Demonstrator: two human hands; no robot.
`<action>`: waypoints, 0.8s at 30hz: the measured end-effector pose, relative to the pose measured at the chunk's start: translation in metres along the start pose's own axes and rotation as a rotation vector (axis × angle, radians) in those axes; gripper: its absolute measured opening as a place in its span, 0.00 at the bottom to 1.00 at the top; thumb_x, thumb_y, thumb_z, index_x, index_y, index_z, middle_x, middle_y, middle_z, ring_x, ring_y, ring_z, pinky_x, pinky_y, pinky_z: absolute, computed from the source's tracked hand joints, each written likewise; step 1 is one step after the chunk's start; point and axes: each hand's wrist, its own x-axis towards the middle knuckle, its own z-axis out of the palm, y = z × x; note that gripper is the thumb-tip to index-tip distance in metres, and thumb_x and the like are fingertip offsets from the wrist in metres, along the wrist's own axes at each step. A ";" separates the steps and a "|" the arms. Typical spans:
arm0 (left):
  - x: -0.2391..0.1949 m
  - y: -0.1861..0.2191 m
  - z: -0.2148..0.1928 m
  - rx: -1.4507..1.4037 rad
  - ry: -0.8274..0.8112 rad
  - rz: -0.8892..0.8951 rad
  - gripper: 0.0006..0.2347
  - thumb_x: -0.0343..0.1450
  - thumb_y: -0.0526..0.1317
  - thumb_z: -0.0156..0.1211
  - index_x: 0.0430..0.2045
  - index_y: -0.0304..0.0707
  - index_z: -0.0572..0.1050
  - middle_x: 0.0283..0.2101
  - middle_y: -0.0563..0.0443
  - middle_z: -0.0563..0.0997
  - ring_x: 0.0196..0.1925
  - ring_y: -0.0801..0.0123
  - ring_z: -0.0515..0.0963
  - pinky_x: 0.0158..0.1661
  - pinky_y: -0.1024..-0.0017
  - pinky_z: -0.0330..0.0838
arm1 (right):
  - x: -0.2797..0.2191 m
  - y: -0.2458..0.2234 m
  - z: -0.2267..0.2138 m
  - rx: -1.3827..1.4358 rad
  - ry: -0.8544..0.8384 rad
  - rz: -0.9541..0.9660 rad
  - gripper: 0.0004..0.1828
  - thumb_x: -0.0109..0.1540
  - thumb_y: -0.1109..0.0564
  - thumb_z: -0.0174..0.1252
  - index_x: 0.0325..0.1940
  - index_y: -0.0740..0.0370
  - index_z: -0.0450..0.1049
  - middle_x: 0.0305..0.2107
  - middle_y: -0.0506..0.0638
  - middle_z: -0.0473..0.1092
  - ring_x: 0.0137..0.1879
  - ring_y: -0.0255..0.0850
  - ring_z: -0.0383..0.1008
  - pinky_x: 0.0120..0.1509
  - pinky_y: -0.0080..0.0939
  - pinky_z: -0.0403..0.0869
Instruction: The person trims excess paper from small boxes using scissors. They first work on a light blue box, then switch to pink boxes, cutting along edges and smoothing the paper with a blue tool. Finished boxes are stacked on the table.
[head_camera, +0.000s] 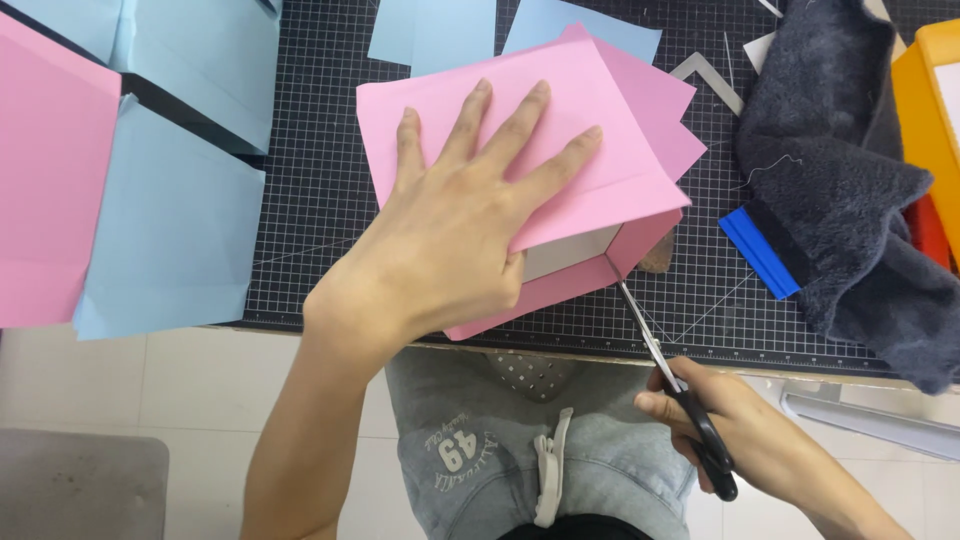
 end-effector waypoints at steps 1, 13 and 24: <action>0.002 0.000 -0.001 0.004 -0.009 -0.010 0.36 0.64 0.38 0.51 0.71 0.54 0.48 0.74 0.39 0.45 0.72 0.35 0.41 0.56 0.22 0.42 | 0.001 -0.001 0.001 -0.009 0.023 0.028 0.13 0.64 0.58 0.61 0.35 0.69 0.67 0.12 0.62 0.57 0.12 0.48 0.56 0.10 0.48 0.63; 0.007 0.005 -0.008 -0.052 -0.069 -0.077 0.35 0.66 0.38 0.47 0.72 0.55 0.45 0.74 0.39 0.43 0.73 0.35 0.39 0.58 0.21 0.39 | -0.013 -0.008 0.076 -0.086 -0.598 0.072 0.34 0.58 0.31 0.35 0.45 0.58 0.72 0.22 0.51 0.73 0.25 0.35 0.67 0.29 0.31 0.62; 0.006 0.015 0.003 -0.068 0.021 -0.104 0.32 0.68 0.39 0.47 0.71 0.55 0.49 0.73 0.38 0.45 0.72 0.31 0.42 0.57 0.19 0.40 | -0.001 -0.029 0.110 0.270 -0.559 0.221 0.34 0.62 0.30 0.40 0.48 0.64 0.65 0.14 0.62 0.66 0.13 0.48 0.69 0.16 0.36 0.62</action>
